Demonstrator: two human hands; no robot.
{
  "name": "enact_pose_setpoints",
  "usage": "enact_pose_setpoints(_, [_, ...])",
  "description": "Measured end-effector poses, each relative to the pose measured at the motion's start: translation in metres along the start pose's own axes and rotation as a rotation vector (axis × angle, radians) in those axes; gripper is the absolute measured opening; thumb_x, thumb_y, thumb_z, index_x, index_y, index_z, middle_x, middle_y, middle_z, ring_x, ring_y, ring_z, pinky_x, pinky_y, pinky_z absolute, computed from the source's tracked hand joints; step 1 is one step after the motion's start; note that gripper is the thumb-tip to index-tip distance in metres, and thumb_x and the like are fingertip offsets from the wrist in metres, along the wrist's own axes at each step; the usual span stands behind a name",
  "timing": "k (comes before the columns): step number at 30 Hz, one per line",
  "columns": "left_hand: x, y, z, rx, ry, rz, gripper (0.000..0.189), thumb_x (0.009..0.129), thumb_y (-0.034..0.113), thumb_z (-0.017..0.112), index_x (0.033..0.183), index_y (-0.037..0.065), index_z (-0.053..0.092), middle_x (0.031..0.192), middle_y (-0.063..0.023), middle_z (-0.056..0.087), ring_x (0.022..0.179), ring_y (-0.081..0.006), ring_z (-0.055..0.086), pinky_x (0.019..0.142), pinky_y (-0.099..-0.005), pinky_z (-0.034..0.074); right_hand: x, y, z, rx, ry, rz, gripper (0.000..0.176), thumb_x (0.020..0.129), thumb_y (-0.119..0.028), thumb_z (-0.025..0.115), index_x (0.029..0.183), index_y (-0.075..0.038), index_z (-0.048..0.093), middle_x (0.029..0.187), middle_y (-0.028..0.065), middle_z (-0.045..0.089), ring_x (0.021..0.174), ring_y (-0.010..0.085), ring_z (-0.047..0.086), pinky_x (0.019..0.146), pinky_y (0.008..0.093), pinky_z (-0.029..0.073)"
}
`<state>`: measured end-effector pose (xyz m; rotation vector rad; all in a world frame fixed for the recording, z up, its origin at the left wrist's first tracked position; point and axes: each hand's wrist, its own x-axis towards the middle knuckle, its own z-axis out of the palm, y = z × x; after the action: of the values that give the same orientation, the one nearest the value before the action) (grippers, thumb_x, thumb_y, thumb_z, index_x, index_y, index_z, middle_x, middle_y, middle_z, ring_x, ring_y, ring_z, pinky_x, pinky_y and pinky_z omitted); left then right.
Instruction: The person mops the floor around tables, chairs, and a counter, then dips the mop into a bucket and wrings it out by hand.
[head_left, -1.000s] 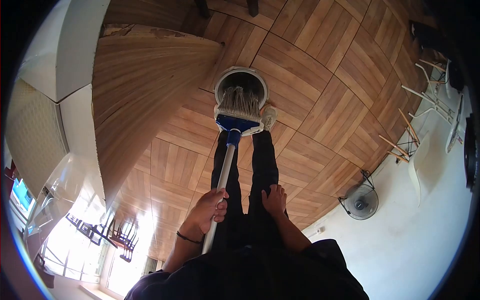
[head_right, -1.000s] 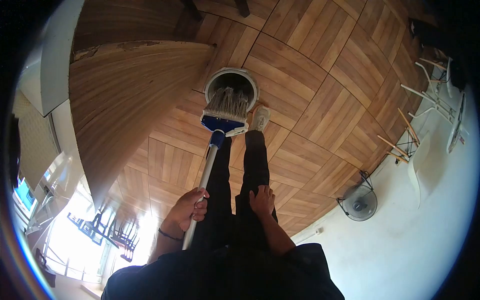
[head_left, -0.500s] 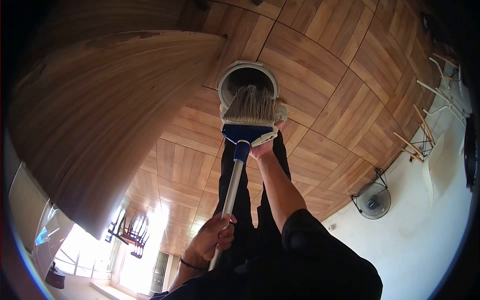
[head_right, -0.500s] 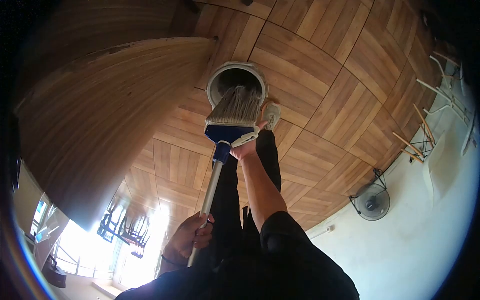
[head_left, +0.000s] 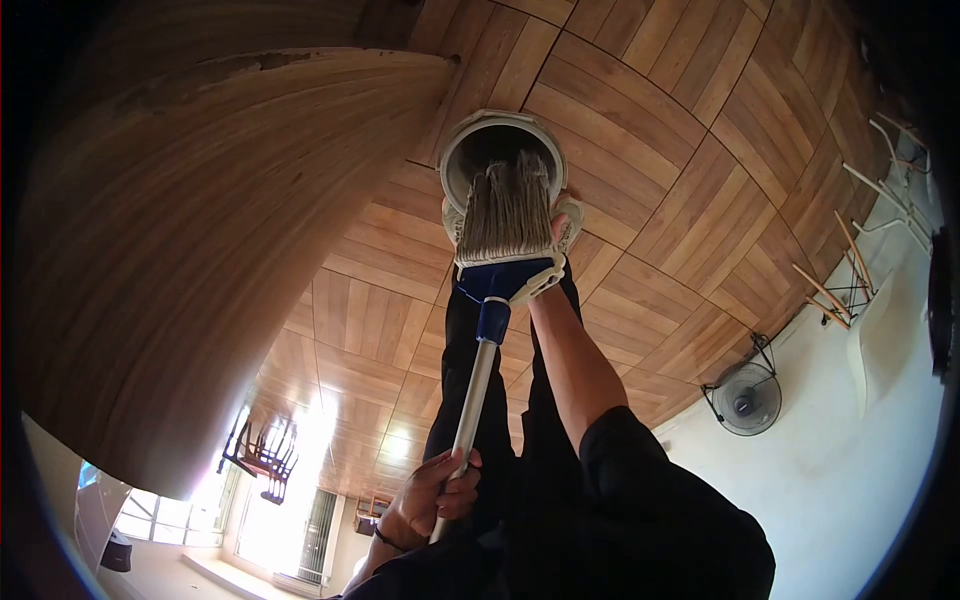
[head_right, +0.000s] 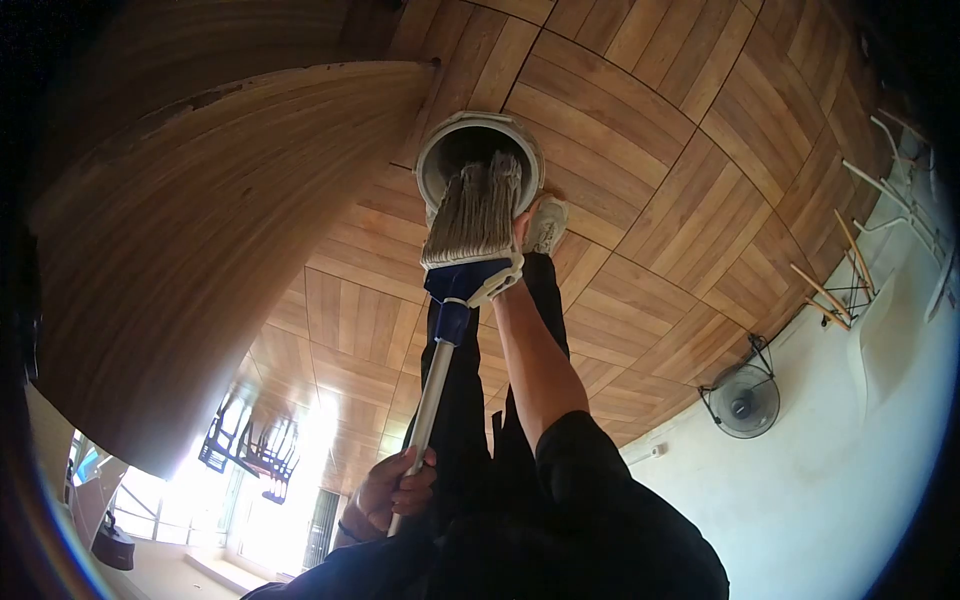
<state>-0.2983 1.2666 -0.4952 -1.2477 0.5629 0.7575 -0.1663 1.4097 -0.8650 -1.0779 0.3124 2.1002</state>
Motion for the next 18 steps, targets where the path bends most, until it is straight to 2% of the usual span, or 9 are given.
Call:
enact_pose_setpoints(2, [0.000,-0.002,-0.004,-0.028,-0.025,-0.008,0.033,0.106,0.033,0.041,0.119,0.006,0.052,0.071,0.0022,0.039,0.051,-0.0051,0.034,0.041,-0.0188,0.034,0.005,-0.001,-0.010,-0.066,-0.029,0.012,0.085,0.081,-0.068,0.063,0.141,-0.009,0.045,0.135,0.0156,0.054,0.125,0.0330,0.051,0.106,0.0495,0.043])
enact_pose_setpoints(4, [0.001,-0.003,-0.007,-0.039,-0.043,-0.011,0.033,0.106,0.034,0.041,0.119,0.005,0.052,0.071,0.0021,0.040,0.051,-0.0050,0.034,0.041,-0.0189,0.034,-0.004,-0.009,0.010,-0.059,-0.068,0.062,0.083,0.083,-0.065,0.064,0.141,-0.009,0.046,0.135,0.0158,0.054,0.125,0.0328,0.052,0.106,0.0491,0.044])
enact_pose_setpoints(7, [0.000,-0.003,-0.006,-0.070,-0.047,-0.029,0.034,0.106,0.034,0.041,0.119,0.005,0.052,0.071,0.0021,0.040,0.051,-0.0048,0.035,0.041,-0.0190,0.034,-0.022,-0.025,0.059,0.070,-0.151,0.178,0.071,0.083,-0.042,0.076,0.136,-0.004,0.047,0.130,0.0152,0.057,0.115,0.0335,0.059,0.102,0.0523,0.049])
enact_pose_setpoints(9, [0.000,-0.003,-0.008,-0.094,-0.055,-0.036,0.035,0.106,0.035,0.041,0.119,0.004,0.052,0.072,0.0020,0.040,0.051,-0.0047,0.035,0.041,-0.0189,0.034,-0.016,-0.026,0.061,0.186,-0.283,0.337,0.066,0.082,-0.035,0.075,0.133,-0.003,0.048,0.127,0.0177,0.058,0.113,0.0328,0.060,0.099,0.0543,0.051])
enact_pose_setpoints(11, [0.003,-0.003,-0.011,-0.115,-0.066,-0.040,0.035,0.106,0.035,0.041,0.119,0.004,0.052,0.071,0.0020,0.040,0.051,-0.0046,0.035,0.040,-0.0188,0.034,-0.014,-0.027,0.062,0.214,-0.306,0.378,0.062,0.082,-0.029,0.073,0.131,-0.002,0.048,0.124,0.0201,0.059,0.111,0.0328,0.061,0.095,0.0543,0.054])
enact_pose_setpoints(14, [0.004,-0.002,-0.013,-0.130,-0.070,-0.040,0.035,0.106,0.035,0.041,0.119,0.004,0.052,0.071,0.0020,0.040,0.050,-0.0045,0.034,0.040,-0.0187,0.034,-0.016,-0.026,0.060,0.135,-0.229,0.319,0.059,0.081,-0.024,0.071,0.130,0.001,0.047,0.119,0.0231,0.060,0.106,0.0344,0.064,0.090,0.0521,0.058])
enact_pose_setpoints(18, [0.004,0.001,-0.011,-0.137,-0.060,-0.043,0.034,0.106,0.035,0.041,0.117,0.004,0.052,0.070,0.0020,0.039,0.050,-0.0046,0.034,0.040,-0.0186,0.034,-0.011,-0.018,0.049,0.124,-0.242,0.335,0.057,0.081,-0.020,0.068,0.129,0.003,0.047,0.112,0.0252,0.062,0.099,0.0366,0.065,0.088,0.0517,0.058])
